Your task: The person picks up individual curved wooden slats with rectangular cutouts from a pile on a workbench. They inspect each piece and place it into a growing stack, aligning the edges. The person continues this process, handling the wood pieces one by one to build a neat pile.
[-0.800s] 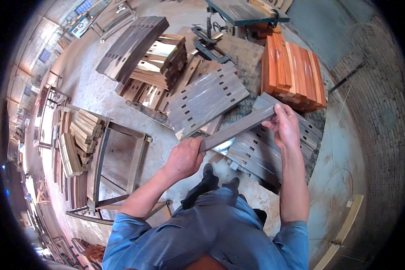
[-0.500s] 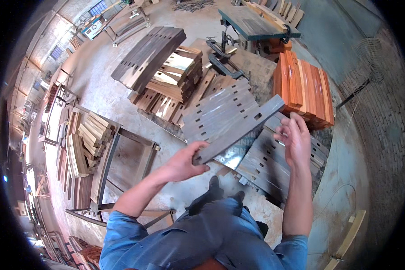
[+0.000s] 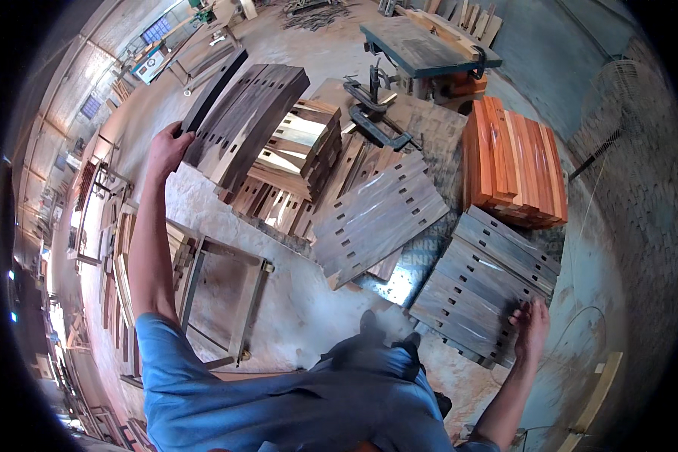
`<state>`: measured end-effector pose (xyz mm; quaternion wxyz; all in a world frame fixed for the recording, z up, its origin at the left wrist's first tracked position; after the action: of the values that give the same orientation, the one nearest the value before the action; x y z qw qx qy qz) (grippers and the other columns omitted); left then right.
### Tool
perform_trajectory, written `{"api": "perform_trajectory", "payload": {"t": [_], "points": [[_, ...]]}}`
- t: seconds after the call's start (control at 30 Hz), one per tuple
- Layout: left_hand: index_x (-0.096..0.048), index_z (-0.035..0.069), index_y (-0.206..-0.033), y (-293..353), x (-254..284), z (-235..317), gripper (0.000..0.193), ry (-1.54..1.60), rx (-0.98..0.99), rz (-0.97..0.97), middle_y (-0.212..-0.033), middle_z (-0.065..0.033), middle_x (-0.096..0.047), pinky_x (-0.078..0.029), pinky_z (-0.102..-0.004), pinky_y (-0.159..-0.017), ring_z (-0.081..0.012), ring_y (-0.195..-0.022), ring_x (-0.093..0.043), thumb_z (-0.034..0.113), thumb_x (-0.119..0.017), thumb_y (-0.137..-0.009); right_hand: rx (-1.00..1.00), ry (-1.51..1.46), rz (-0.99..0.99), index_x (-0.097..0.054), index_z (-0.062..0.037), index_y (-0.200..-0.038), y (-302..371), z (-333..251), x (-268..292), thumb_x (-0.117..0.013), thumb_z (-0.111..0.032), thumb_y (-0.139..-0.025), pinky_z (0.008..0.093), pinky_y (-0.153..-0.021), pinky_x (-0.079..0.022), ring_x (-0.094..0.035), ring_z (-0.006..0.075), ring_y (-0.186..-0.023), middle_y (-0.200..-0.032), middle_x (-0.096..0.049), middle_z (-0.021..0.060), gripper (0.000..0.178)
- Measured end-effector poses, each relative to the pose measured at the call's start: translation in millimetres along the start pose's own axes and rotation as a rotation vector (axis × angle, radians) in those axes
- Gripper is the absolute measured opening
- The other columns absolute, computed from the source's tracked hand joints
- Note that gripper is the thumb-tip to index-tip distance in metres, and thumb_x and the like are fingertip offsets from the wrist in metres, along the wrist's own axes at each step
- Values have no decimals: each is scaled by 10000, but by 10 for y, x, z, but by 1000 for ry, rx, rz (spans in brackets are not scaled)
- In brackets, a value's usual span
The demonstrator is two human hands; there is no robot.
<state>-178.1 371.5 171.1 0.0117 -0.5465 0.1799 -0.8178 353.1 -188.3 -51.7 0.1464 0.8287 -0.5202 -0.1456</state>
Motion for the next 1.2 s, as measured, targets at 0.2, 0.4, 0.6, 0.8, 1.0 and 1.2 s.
{"api": "perform_trajectory", "payload": {"t": [0.2,0.4,0.6,0.8,1.0,1.2], "points": [[-694,46,-1131,-327,-325,-420,438,26,-6,-44,-957,-175,-721,-523,-378,-809,-278,-844,-694,312,-676,-783,-2,-23,110,-590,-121,-1024,77,79,306,-591,-344,-979,293,-568,-518,-603,136,-690,-830,-607,19,227],[-689,40,-1144,-419,-362,-366,440,94,37,-160,-960,-153,-727,-517,-359,-810,-236,-841,-692,307,-682,-794,-17,-11,95,-594,-124,-1038,41,87,322,-590,-349,-977,295,-581,-509,-600,142,-703,-831,-602,16,234],[-691,40,-1138,-449,-373,-347,428,65,19,-181,-953,-144,-727,-513,-358,-798,-219,-842,-688,310,-678,-806,-49,9,115,-564,-122,-964,-17,39,122,-585,-349,-978,289,-577,-502,-597,138,-700,-819,-594,15,228],[-684,35,-1151,-431,-359,-313,433,90,5,-195,-977,-129,-729,-509,-349,-801,-205,-843,-682,311,-681,-817,-29,48,53,-526,-129,-890,-91,73,226,-579,-338,-983,289,-578,-502,-594,138,-687,-819,-595,18,235],[-668,22,-1177,-554,-428,-548,476,75,-2,-239,-991,-144,-724,-508,-348,-824,-219,-869,-684,341,-688,-823,-22,54,90,-546,-112,-935,-148,139,468,-574,-345,-985,292,-587,-499,-581,137,-681,-816,-584,16,240],[-460,30,-1408,-540,-555,-429,727,-209,-36,1,-1159,-234,-667,-477,-441,-966,-386,-1107,-629,494,-616,-870,-8,168,165,-523,-33,-1243,-141,198,888,-555,-347,-988,302,-640,-499,-583,133,-749,-894,-592,22,405]]}}
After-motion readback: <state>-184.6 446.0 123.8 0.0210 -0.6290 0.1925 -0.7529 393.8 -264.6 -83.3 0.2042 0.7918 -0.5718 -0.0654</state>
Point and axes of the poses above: each hand's wrist, its own y-axis away from the middle knuckle, its own x-axis out of the back of the hand, z = x × y, the point moved 1 cm from there along -y, towards the middle knuckle
